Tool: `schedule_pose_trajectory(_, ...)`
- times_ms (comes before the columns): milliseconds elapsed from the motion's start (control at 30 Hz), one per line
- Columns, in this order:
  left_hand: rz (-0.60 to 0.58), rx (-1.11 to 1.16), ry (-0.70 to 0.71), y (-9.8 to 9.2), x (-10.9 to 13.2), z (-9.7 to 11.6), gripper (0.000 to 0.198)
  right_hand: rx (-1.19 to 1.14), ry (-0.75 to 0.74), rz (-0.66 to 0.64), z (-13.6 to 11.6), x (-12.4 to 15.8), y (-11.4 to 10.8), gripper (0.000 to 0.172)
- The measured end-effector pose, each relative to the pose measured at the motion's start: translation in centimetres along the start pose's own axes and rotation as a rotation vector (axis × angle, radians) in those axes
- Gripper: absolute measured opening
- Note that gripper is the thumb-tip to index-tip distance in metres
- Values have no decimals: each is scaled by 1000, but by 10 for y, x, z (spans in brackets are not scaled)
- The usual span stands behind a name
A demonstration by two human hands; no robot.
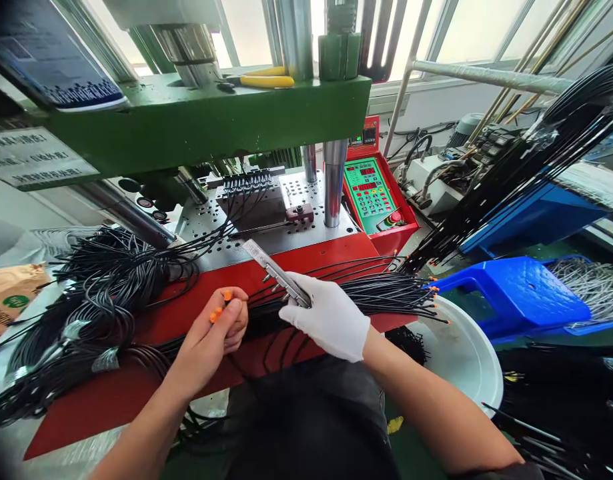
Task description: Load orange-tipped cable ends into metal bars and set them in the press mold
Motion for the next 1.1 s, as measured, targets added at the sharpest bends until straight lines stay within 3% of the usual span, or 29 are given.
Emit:
schedule_pose_trajectory(133, -161, 80, 16, 20, 3, -4, 22, 17, -43, -57, -6, 0, 4, 7)
schedule_pose_trajectory(267, -179, 8, 0, 25, 4, -10, 18, -42, -90, -88, -20, 1, 6, 15)
schedule_pose_trajectory(433, -228, 105, 14, 30, 6, -6, 21, -82, -93, -114, -25, 0, 9, 16)
schedule_pose_trajectory(600, -146, -273, 86, 28, 4, 7, 28, -46, -120, -68, -25, 0, 6, 14)
schedule_pose_trajectory(700, -9, -449, 192, 22, 1, 14, 28, 18, -159, -26, -30, 2, 3, 23)
schedule_pose_trajectory(833, 57, -590, 299, 23, 1, 13, 29, 33, -164, 1, -30, 4, 5, 30)
schedule_pose_trajectory(967, 39, -679, 411, 29, 7, 17, 31, 14, -158, 46, -23, 2, 7, 26)
schedule_pose_trajectory(1100, -130, -759, 486, 42, 14, 22, 34, 55, -162, 91, -17, 0, 2, 21)
Point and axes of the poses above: each hand's wrist, its own x-axis away from the middle knuckle, its own y-axis out of the palm, z = x × y, the point moved 9 cm from there along -x, towards the middle knuckle, and after that the axes turned 3 degrees about -y, right-handed, at the moved point
